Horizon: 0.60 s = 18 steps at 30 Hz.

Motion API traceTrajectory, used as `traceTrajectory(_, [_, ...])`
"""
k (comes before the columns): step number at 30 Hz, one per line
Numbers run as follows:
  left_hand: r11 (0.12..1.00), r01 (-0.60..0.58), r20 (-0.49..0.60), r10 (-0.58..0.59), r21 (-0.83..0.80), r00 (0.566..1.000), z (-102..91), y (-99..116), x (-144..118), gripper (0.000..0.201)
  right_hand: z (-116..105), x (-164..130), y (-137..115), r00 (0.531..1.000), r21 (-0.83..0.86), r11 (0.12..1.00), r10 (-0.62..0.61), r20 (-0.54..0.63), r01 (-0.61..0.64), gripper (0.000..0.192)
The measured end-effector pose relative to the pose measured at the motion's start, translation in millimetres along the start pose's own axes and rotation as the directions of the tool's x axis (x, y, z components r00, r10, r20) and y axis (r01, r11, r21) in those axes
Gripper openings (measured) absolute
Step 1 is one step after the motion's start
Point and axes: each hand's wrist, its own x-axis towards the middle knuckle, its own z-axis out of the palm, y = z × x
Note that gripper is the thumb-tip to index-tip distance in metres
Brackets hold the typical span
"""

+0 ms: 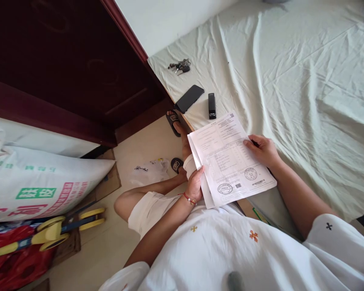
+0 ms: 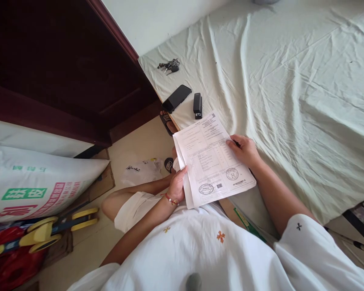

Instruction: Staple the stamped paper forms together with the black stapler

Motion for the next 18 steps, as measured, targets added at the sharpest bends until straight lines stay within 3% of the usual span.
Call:
traceTrajectory(7, [1.0,0.012,-0.006,-0.012,-0.02,1.0,-1.0,-0.2,0.7,0.05,-0.7,-0.8,0.8,0.992,0.008,0.999,0.038,-0.12,-0.037,0.032])
traceTrajectory(11, [0.999,0.02,-0.097,-0.018,0.025,0.995,-2.9,1.7,0.6,0.044,-2.8,-1.1,-0.5,0.988,0.08,0.992,0.108,-0.114,-0.099,0.027])
traceTrajectory(14, [0.996,-0.001,-0.092,0.009,0.09,0.996,-1.5,3.0,-0.5,0.048,-8.3,0.0,4.6,0.966,0.313,0.932,0.228,-0.119,-0.181,0.03])
traceTrajectory(16, [0.996,-0.01,-0.074,0.016,0.093,0.997,0.2,3.0,-0.9,0.052,-15.2,1.9,12.7,0.933,0.52,0.826,0.334,-0.136,-0.22,0.028])
traceTrajectory(18, [0.995,-0.025,-0.063,0.031,0.094,0.998,2.0,2.5,-1.1,0.054,-23.9,4.2,22.7,0.917,0.592,0.779,0.365,-0.159,-0.207,0.025])
